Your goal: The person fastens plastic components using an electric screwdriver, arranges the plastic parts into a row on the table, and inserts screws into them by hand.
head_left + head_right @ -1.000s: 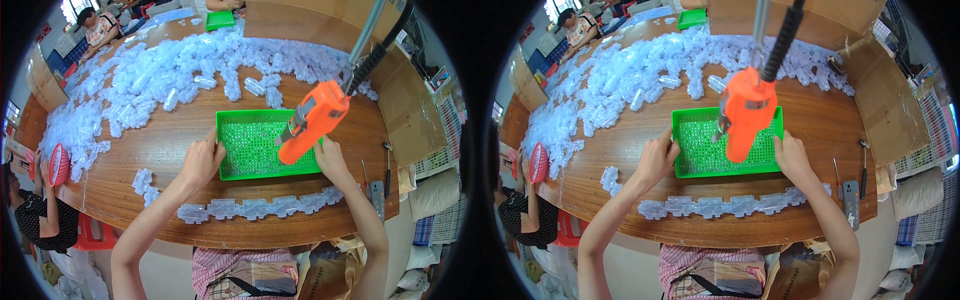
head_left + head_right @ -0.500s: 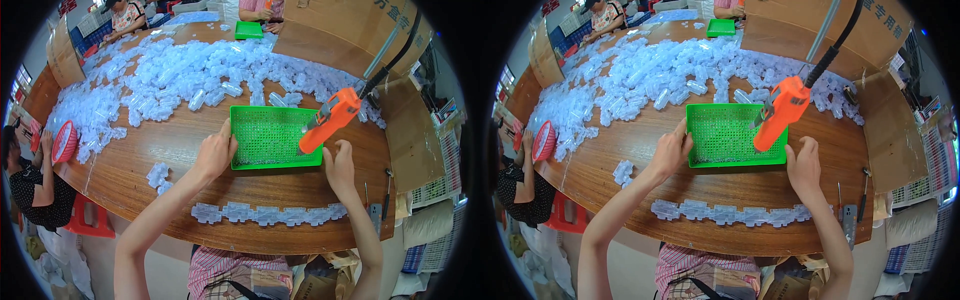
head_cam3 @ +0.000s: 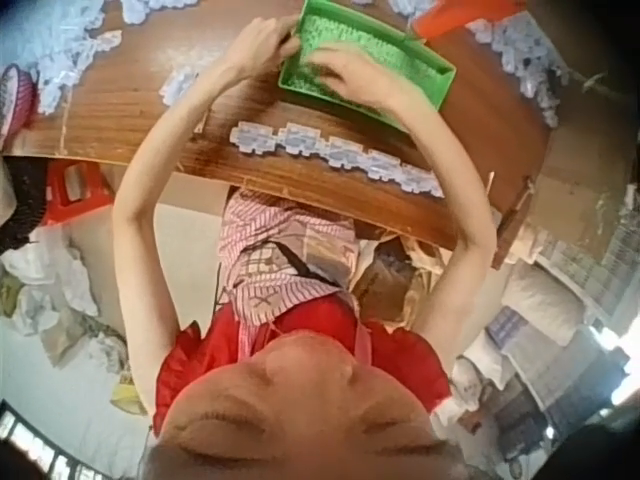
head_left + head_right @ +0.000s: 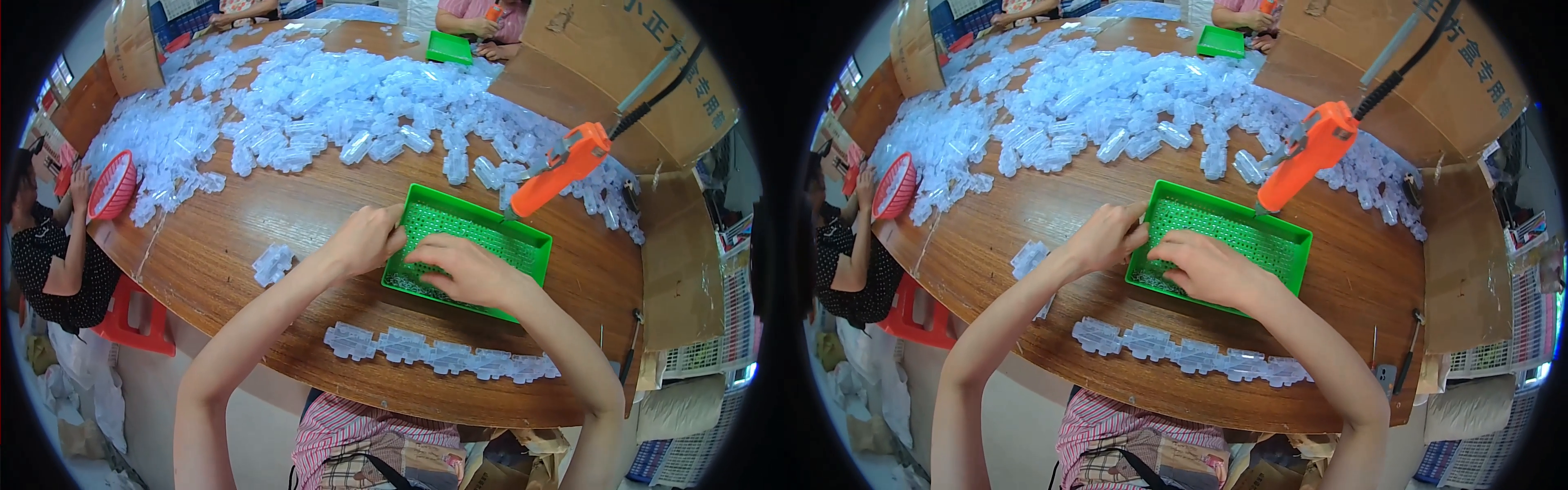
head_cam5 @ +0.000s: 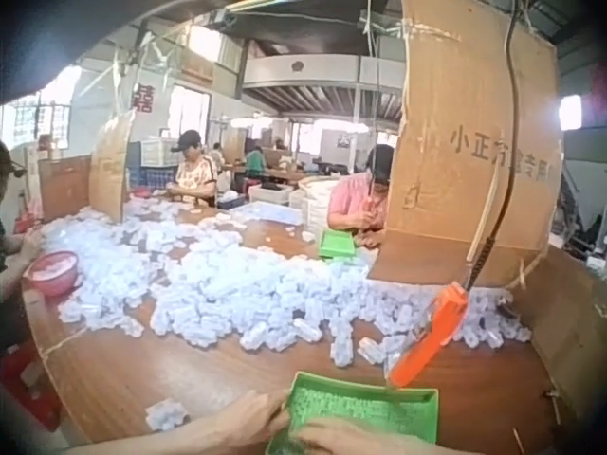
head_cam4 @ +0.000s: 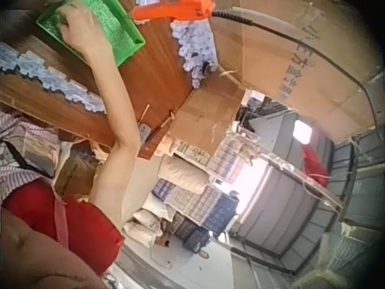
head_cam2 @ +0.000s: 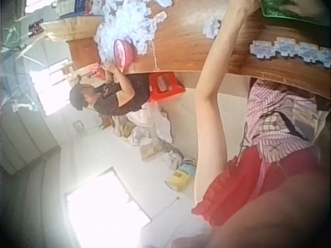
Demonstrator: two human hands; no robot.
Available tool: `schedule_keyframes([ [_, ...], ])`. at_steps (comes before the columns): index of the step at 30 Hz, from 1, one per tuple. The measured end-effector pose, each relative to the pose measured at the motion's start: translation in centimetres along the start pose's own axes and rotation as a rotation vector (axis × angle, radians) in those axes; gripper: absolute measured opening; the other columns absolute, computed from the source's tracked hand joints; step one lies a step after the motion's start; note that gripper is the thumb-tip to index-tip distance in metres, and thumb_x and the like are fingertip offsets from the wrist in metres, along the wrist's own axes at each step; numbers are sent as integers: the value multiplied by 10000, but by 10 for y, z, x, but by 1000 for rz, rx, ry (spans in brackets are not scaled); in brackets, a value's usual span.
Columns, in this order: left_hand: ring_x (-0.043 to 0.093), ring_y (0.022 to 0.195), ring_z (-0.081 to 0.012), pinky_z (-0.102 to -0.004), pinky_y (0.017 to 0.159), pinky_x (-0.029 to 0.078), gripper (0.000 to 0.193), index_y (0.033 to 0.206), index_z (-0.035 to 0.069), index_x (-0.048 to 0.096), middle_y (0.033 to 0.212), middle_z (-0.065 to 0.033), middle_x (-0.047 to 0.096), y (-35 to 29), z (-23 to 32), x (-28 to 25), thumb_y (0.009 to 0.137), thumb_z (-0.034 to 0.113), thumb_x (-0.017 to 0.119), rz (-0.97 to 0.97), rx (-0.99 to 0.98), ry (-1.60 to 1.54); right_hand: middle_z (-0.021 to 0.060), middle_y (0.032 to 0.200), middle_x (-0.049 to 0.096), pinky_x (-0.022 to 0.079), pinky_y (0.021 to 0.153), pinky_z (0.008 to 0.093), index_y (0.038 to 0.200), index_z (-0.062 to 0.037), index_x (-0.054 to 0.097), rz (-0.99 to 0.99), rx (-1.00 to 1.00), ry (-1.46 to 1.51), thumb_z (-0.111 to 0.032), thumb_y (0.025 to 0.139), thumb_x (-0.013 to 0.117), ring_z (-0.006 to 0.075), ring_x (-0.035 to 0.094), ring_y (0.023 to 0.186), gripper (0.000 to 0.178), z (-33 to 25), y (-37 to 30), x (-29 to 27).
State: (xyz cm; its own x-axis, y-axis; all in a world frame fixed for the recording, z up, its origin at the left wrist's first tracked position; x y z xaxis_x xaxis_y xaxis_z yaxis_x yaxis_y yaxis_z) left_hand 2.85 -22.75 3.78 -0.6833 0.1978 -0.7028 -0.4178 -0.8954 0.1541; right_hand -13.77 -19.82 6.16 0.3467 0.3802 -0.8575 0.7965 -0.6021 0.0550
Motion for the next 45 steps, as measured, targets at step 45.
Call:
schedule_keyframes([
  [45,561,1151,-214,-365,1034,426,526,1343,1,467,1314,-126,568,-58,62,56,1052,424,352,-4,-511,-2209,13,877,670,537,684,224,984,23,663,259,360,1001,-15,884,670,81,648,769,107,-44,-24,-20],
])
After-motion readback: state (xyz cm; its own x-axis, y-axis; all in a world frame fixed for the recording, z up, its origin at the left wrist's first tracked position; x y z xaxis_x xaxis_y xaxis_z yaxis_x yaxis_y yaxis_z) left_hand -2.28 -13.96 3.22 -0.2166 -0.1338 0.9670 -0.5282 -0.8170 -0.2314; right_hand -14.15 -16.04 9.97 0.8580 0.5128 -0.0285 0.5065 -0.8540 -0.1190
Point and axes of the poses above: each hand's wrist, its own y-axis towards the middle knuckle, its own x-axis out of the palm, z = x × y, the point moved 4 cm from there along y, towards the middle knuckle
